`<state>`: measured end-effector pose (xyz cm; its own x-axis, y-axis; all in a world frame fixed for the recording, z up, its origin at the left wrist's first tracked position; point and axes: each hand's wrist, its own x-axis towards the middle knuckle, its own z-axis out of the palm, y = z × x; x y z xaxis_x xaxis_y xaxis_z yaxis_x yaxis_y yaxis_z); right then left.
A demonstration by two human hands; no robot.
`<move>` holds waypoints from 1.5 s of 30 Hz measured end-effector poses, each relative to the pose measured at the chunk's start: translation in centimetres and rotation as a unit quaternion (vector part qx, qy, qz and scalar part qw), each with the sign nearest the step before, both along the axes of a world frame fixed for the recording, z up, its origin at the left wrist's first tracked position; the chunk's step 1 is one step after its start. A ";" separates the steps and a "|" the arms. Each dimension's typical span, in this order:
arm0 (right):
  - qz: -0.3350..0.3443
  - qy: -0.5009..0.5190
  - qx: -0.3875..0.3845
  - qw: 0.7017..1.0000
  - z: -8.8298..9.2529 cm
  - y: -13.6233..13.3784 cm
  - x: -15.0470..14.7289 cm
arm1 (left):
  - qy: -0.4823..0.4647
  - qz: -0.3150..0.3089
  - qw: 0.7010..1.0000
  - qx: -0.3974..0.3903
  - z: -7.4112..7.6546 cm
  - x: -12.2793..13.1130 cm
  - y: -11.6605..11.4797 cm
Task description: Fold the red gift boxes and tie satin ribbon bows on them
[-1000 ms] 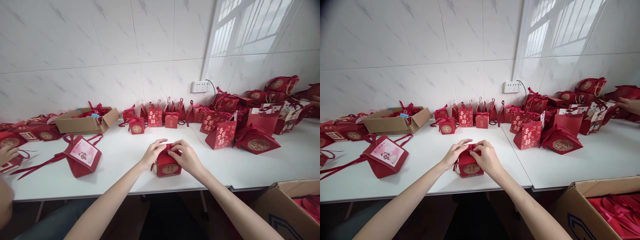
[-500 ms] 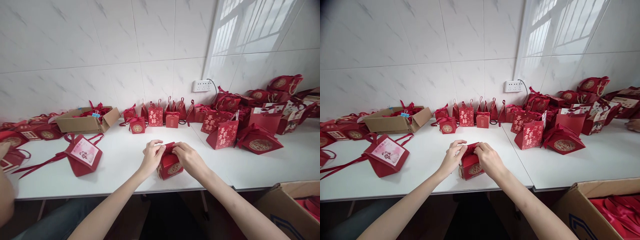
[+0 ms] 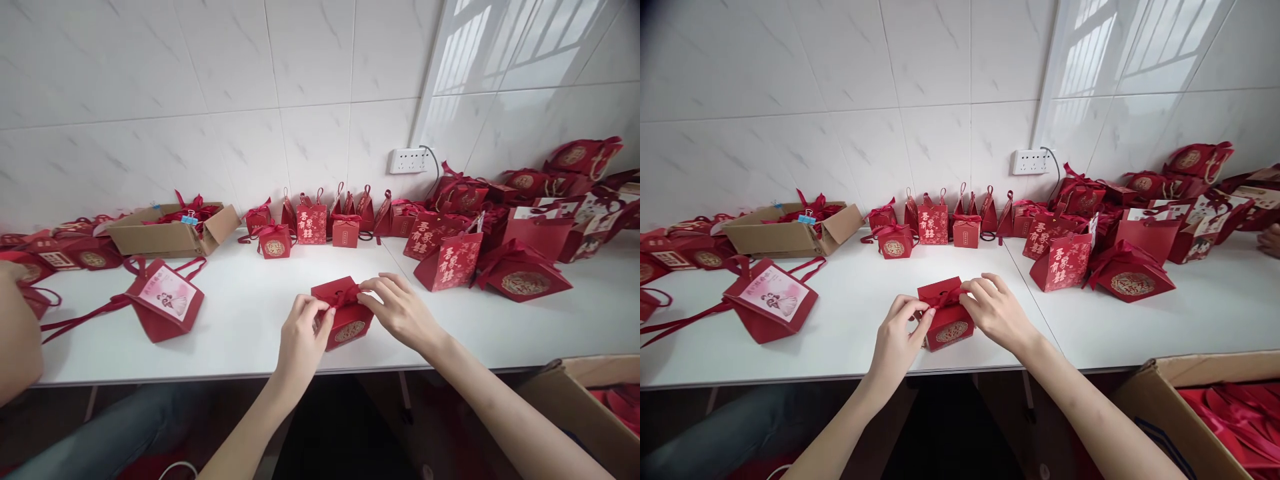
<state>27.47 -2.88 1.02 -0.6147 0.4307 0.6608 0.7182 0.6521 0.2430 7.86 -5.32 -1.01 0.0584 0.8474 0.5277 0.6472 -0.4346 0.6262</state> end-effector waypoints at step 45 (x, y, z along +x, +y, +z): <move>-0.123 0.375 -0.443 0.805 -0.7 2.1 -0.1 | -0.255 -0.058 0.938 -0.229 -0.3 -0.5 2.4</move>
